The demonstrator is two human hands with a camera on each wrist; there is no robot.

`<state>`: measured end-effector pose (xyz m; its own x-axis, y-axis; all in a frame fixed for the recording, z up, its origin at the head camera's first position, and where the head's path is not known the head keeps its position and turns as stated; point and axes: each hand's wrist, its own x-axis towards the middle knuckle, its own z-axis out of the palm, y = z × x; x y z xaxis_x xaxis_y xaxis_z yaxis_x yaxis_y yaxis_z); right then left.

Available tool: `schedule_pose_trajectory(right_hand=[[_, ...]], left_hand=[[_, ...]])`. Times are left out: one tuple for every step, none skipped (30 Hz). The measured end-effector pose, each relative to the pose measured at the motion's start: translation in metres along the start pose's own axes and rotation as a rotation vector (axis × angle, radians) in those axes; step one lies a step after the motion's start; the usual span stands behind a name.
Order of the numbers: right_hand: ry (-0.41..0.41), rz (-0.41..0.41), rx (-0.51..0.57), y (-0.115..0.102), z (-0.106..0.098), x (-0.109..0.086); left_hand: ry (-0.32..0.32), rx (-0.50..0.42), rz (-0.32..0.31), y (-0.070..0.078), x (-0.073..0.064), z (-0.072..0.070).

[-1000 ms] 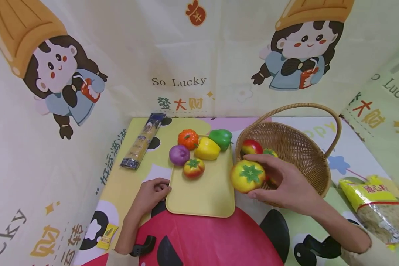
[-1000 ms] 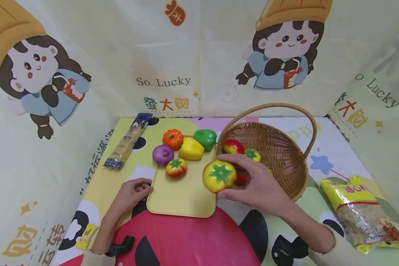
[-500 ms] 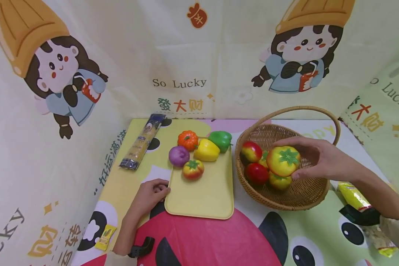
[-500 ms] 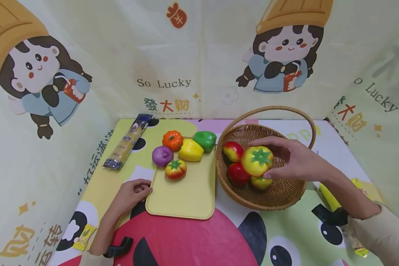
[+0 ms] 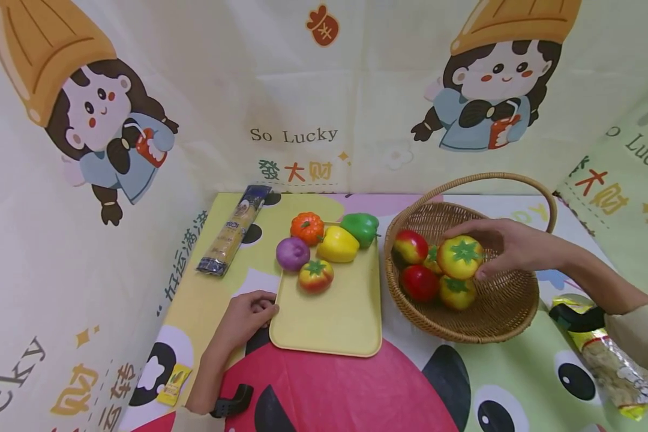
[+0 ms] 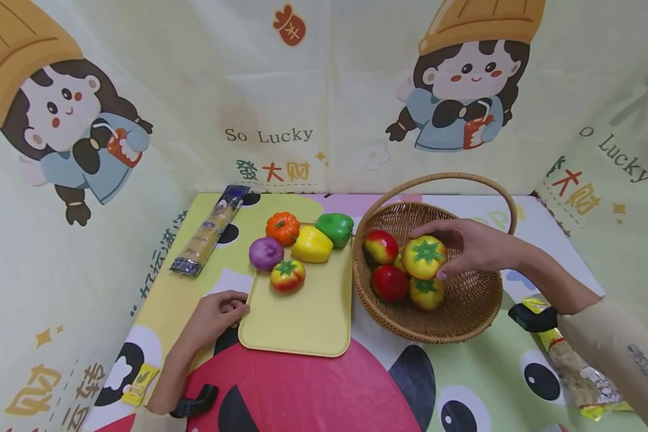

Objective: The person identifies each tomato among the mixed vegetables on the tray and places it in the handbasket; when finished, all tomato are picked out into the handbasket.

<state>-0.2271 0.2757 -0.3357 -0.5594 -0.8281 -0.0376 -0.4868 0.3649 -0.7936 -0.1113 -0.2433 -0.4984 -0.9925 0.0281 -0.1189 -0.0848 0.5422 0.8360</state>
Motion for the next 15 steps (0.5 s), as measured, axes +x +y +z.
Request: schedule_pose_trajectory(right_hand=[[-0.01, 0.01, 0.003, 0.003, -0.001, 0.001], [-0.02, 0.024, 0.008, 0.006, -0.002, 0.003], [-0.027, 0.04, 0.002, 0.009, -0.003, 0.004], [-0.036, 0.055, 0.003, 0.012, -0.003, 0.005], [-0.046, 0.07, 0.005, 0.014, -0.004, 0.007], [-0.056, 0.083, 0.004, 0.016, -0.005, 0.008], [-0.066, 0.093, 0.006, 0.018, -0.005, 0.009], [-0.077, 0.099, 0.005, 0.02, -0.005, 0.011], [-0.088, 0.101, 0.006, 0.022, -0.006, 0.012], [-0.096, 0.103, 0.008, 0.024, -0.006, 0.013], [-0.101, 0.101, 0.004, 0.026, -0.006, 0.014], [-0.107, 0.098, 0.006, 0.028, -0.006, 0.015], [-0.11, 0.097, 0.006, 0.029, -0.007, 0.016], [-0.114, 0.096, 0.005, 0.031, -0.007, 0.017], [-0.117, 0.097, 0.005, 0.032, -0.007, 0.018]], left_hand=[[0.0, 0.0, 0.0, 0.0, 0.0, 0.0], [0.001, 0.001, 0.0, 0.0, 0.0, 0.0], [0.001, 0.001, 0.001, -0.001, 0.0, 0.0], [0.002, 0.002, 0.002, 0.0, 0.0, 0.0], [0.001, 0.001, 0.002, 0.0, 0.0, 0.0], [0.001, 0.001, 0.003, 0.0, 0.0, 0.0], [0.0, -0.001, 0.003, 0.001, 0.0, 0.0], [0.0, -0.002, 0.004, 0.001, 0.0, 0.0], [0.001, -0.003, 0.004, 0.001, 0.0, 0.0], [0.002, -0.002, 0.003, 0.002, 0.0, 0.0], [0.003, -0.002, 0.002, 0.002, 0.0, 0.0], [0.005, 0.0, -0.001, 0.002, 0.0, 0.0], [0.005, 0.002, 0.0, 0.002, 0.0, 0.0], [0.006, 0.005, -0.001, 0.002, 0.0, 0.0], [0.007, 0.007, -0.002, 0.002, 0.0, 0.0]])
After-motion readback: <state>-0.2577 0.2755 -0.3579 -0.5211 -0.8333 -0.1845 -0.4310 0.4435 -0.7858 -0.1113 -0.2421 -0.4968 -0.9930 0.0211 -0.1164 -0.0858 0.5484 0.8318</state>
